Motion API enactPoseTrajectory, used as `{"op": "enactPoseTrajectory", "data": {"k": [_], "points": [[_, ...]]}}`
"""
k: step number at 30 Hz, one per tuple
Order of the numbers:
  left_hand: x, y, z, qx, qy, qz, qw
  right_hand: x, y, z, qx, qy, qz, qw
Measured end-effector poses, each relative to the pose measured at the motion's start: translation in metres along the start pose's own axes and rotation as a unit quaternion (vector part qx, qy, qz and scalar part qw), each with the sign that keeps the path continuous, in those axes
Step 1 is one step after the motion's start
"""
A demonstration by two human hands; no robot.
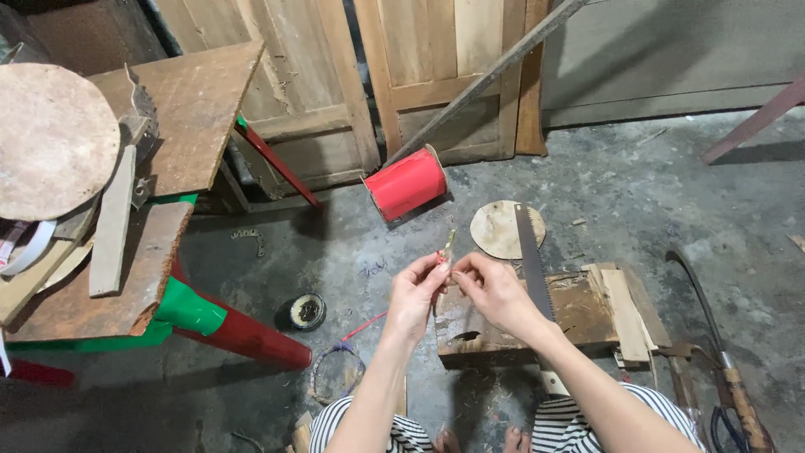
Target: The person sits on the floor and wraps a red cord around a thin circular ring. They use scissors to cut the cord and then place the wrapped ring onto a wooden block.
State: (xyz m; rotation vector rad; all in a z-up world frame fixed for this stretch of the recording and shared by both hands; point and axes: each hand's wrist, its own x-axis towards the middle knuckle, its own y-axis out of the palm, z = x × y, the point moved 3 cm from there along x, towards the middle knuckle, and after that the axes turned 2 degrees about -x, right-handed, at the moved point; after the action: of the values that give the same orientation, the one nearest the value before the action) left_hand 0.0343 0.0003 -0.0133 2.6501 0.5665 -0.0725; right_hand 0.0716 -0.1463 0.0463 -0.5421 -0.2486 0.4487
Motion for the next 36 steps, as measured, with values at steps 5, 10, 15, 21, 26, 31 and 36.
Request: {"op": "enactPoseTrajectory", "data": {"k": [5, 10, 15, 21, 26, 31, 36], "points": [[-0.007, 0.001, -0.021, 0.162, 0.057, -0.018, 0.985, -0.003, 0.000, 0.005, 0.000, 0.012, 0.028, 1.000], [-0.013, 0.010, -0.032, 0.170, 0.095, -0.029, 0.980, -0.006, 0.001, 0.013, 0.008, -0.002, 0.016, 1.000], [-0.009, 0.006, -0.029, 0.112, 0.137, -0.031, 0.984, -0.011, 0.002, 0.024, 0.021, -0.021, -0.024, 0.999], [-0.012, 0.005, -0.036, 0.068, 0.138, -0.045, 0.987, -0.019, 0.000, 0.041, 0.062, -0.069, -0.057, 0.994], [-0.024, 0.014, -0.048, 0.038, 0.137, -0.056, 0.988, -0.020, 0.006, 0.037, 0.076, -0.088, -0.069, 0.991], [-0.019, 0.009, -0.042, -0.009, 0.107, -0.065, 0.992, -0.017, 0.008, 0.031, 0.094, -0.094, -0.055, 0.990], [0.001, -0.008, -0.026, -0.075, 0.019, -0.011, 0.997, -0.009, 0.011, 0.008, 0.139, -0.053, -0.011, 0.989]]}}
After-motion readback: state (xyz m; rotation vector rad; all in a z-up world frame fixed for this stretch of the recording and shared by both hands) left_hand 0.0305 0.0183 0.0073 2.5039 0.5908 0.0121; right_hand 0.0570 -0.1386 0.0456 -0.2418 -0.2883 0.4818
